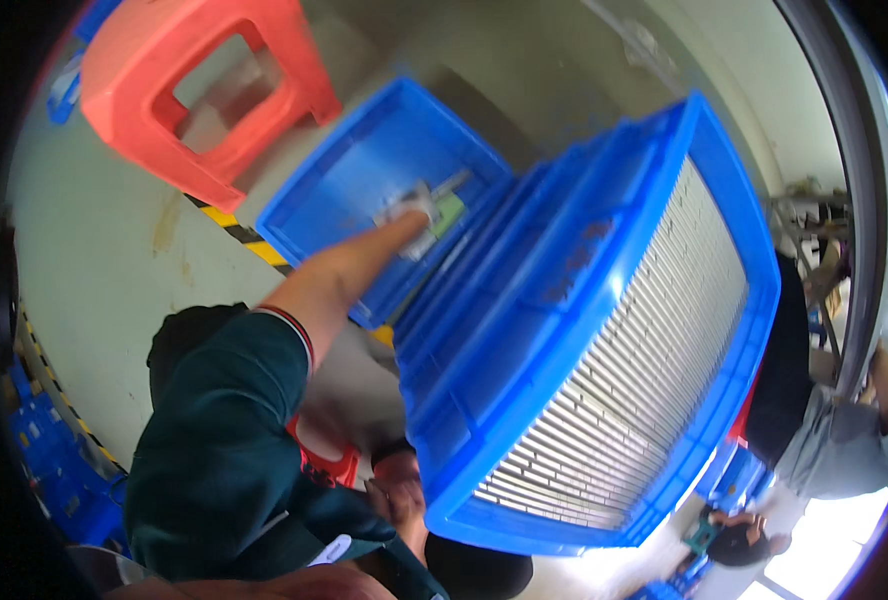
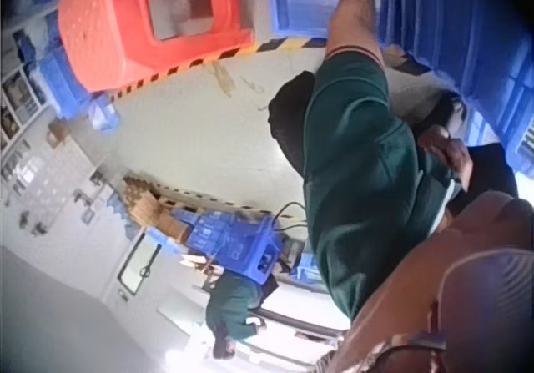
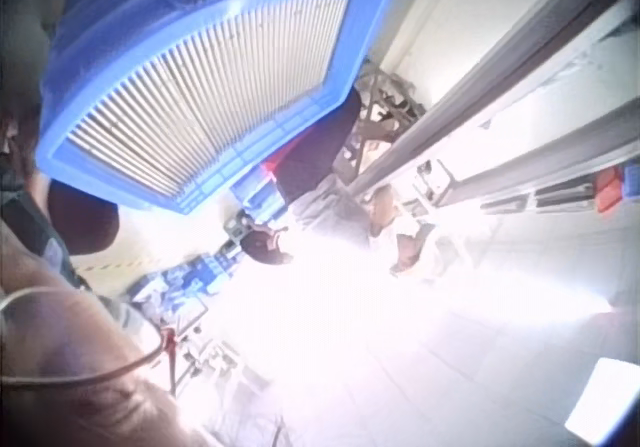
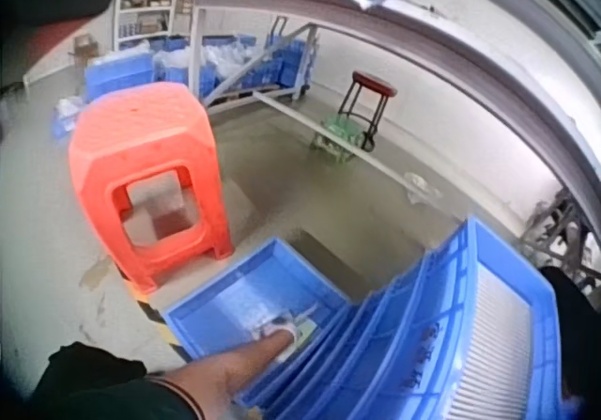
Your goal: The recorder is inspecting and sorting metal rods in a fabrication facility.
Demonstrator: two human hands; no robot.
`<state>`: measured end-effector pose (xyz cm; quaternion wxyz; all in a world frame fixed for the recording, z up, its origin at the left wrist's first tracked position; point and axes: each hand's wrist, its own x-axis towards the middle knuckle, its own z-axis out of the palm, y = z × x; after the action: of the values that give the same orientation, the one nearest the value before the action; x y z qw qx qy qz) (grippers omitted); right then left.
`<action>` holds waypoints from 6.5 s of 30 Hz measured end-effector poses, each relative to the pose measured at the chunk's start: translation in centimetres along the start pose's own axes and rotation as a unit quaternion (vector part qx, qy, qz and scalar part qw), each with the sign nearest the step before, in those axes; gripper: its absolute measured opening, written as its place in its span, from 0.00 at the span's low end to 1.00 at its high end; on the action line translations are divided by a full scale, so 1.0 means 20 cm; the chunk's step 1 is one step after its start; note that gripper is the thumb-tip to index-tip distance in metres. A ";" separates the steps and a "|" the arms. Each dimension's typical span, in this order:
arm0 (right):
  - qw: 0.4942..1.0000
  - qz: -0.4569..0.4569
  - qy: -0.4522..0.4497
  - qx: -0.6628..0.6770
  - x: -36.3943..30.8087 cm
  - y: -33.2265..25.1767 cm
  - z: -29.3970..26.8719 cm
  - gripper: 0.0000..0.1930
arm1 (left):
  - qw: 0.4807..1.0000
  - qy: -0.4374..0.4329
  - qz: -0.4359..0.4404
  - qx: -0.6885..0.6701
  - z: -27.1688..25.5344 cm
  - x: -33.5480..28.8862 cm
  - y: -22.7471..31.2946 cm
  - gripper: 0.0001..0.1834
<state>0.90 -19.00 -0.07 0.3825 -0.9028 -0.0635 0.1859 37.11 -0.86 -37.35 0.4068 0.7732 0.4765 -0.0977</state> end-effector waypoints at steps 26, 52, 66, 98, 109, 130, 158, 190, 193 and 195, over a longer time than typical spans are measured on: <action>0.980 -0.123 0.118 0.104 -0.14 -0.10 0.02 0.04 | 0.684 -0.514 0.093 -0.510 -1.37 -0.69 0.25 0.20; 0.875 -0.274 0.316 0.245 0.33 -0.48 -0.82 0.05 | 0.692 -0.609 0.172 -0.346 -1.66 -2.09 0.68 0.09; 0.873 -0.172 0.299 0.345 0.33 -0.29 -0.93 0.09 | 0.683 -0.646 0.149 -0.306 -1.50 -2.18 0.75 0.13; 0.644 -0.268 0.543 -0.467 0.47 -0.06 -1.50 0.06 | 0.580 -0.462 -0.042 -0.670 -1.73 -1.44 0.43 0.14; 0.712 -0.229 0.593 -0.297 0.50 0.03 -1.54 0.03 | 0.639 -0.375 -0.065 -0.668 -1.76 -1.43 0.43 0.10; 0.808 -0.164 0.528 -0.201 0.57 0.14 -1.47 0.05 | 0.652 -0.371 -0.012 -0.662 -1.87 -1.54 0.46 0.13; 0.911 -0.191 0.213 0.297 0.37 -0.55 -0.67 0.06 | 0.587 -0.671 0.046 -0.451 -1.90 -2.00 0.19 0.14; 0.861 -0.210 0.453 -0.098 0.42 -0.34 -0.90 0.05 | 0.600 -0.676 -0.023 -0.427 -1.89 -1.98 -0.39 0.19; 0.882 -0.093 0.388 -0.252 0.52 -0.17 -1.02 0.08 | 0.610 -0.665 -0.028 -0.429 -1.91 -2.01 -0.43 0.19; 0.905 -0.027 0.304 -0.295 0.53 -0.12 -1.05 0.09 | 0.613 -0.659 -0.030 -0.436 -1.91 -2.02 -0.45 0.18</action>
<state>18.83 -28.60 11.93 0.1043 -0.9851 -0.0206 -0.1350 -0.54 2.22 4.42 0.8971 0.2176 0.0897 -0.3739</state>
